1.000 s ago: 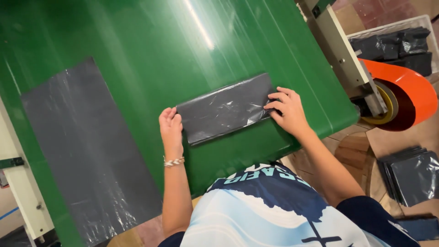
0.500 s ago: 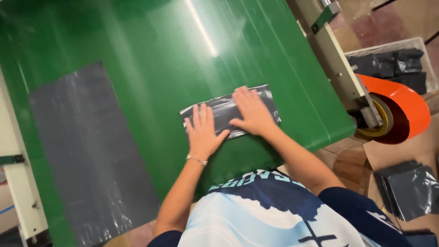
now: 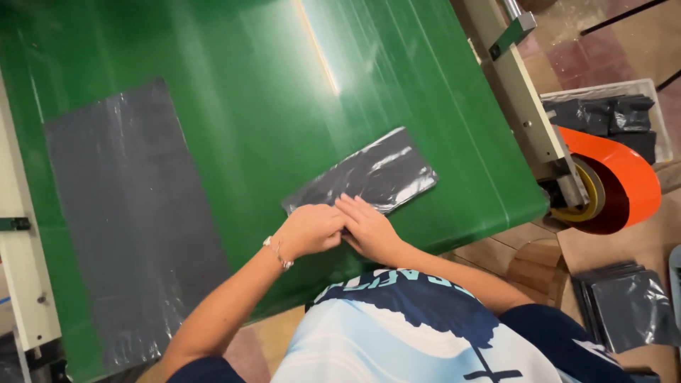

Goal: Folding plastic bags into small rectangles as they come off a conveyor belt and stacking them.

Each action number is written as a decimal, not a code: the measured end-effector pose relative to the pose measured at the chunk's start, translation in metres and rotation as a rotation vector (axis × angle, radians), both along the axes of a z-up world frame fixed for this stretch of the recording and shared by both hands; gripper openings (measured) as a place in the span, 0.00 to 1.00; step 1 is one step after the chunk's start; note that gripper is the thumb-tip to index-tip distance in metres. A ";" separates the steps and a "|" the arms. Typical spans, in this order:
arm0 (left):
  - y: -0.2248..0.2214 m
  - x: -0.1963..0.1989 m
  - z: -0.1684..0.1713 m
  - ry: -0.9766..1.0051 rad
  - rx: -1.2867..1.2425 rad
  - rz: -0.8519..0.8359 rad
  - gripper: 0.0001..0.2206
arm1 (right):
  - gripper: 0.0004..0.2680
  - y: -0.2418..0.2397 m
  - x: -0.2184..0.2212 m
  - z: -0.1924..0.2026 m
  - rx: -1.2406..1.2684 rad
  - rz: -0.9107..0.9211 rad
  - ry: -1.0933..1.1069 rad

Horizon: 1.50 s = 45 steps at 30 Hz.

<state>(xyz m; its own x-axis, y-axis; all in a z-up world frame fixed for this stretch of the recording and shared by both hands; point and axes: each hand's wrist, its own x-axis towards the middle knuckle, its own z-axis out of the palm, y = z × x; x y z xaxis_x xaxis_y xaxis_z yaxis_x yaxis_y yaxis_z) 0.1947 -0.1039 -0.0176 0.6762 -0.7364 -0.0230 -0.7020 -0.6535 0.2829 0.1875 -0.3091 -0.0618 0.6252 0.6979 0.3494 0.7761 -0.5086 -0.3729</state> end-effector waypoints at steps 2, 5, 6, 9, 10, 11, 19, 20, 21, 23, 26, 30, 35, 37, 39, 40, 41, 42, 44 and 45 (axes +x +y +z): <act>-0.016 0.019 0.016 0.193 -0.078 0.090 0.15 | 0.19 -0.014 -0.009 -0.003 0.087 -0.003 0.109; -0.026 0.062 0.034 0.668 -0.250 0.248 0.23 | 0.14 -0.043 -0.019 0.000 0.307 -0.104 0.501; -0.027 0.080 0.040 0.955 -0.342 0.318 0.26 | 0.13 -0.055 -0.020 0.004 0.440 -0.198 0.787; 0.000 0.119 -0.062 1.359 -0.604 0.510 0.40 | 0.08 -0.073 -0.016 -0.019 0.747 -0.641 1.169; -0.009 0.110 -0.033 1.361 -0.610 0.507 0.40 | 0.08 -0.073 -0.007 -0.020 0.741 -0.643 1.168; -0.015 0.100 -0.003 1.131 -0.588 0.547 0.31 | 0.04 -0.071 0.001 -0.021 0.990 -0.656 1.343; -0.064 0.082 -0.050 -0.227 -0.174 0.582 0.18 | 0.07 -0.098 0.023 -0.051 1.392 -0.610 1.684; -0.070 0.084 -0.058 -0.333 -0.136 0.663 0.19 | 0.06 -0.102 0.022 -0.049 1.369 -0.605 1.667; -0.074 0.084 -0.065 -0.437 -0.093 0.747 0.20 | 0.05 -0.104 0.020 -0.047 1.342 -0.598 1.655; -0.078 0.081 -0.056 -0.493 -0.120 0.789 0.22 | 0.06 -0.099 0.003 0.027 1.268 -0.635 1.538; -0.063 0.062 -0.036 -0.579 -0.174 0.864 0.25 | 0.05 -0.105 -0.025 0.042 1.035 -0.738 1.193; -0.017 -0.014 -0.018 -0.630 -0.250 0.868 0.25 | 0.04 -0.085 -0.048 0.014 0.491 -0.462 0.495; 0.075 -0.158 -0.010 -0.520 -0.141 0.811 0.37 | 0.19 0.055 -0.073 0.020 0.176 0.206 0.174; 0.113 -0.207 0.004 -0.419 -0.060 0.786 0.44 | 0.26 0.108 -0.087 0.026 0.111 0.401 0.074; 0.152 -0.250 0.019 -0.245 0.152 0.756 0.51 | 0.36 0.159 -0.107 0.043 0.014 0.628 -0.046; 0.172 -0.269 0.013 -0.242 0.155 0.774 0.51 | 0.36 0.177 -0.116 0.041 0.014 0.646 -0.044; 0.194 -0.284 0.007 -0.263 0.239 0.806 0.53 | 0.38 0.195 -0.123 0.039 -0.049 0.666 -0.110; 0.215 -0.298 0.001 -0.284 0.324 0.838 0.55 | 0.40 0.213 -0.130 0.037 -0.112 0.685 -0.178; 0.256 -0.316 0.005 -0.251 0.356 0.891 0.53 | 0.40 0.236 -0.138 0.036 -0.139 0.675 -0.170; 0.279 -0.322 0.006 -0.225 0.388 0.932 0.51 | 0.40 0.249 -0.141 0.034 -0.163 0.652 -0.167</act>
<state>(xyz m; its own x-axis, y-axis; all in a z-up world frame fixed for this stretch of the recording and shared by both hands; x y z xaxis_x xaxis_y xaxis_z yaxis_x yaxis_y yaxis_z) -0.1274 0.1753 -0.0114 0.9923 0.1130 0.0504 0.1190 -0.9833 -0.1380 0.0467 -0.0601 -0.0276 0.0075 0.9648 0.2629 0.9828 0.0414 -0.1800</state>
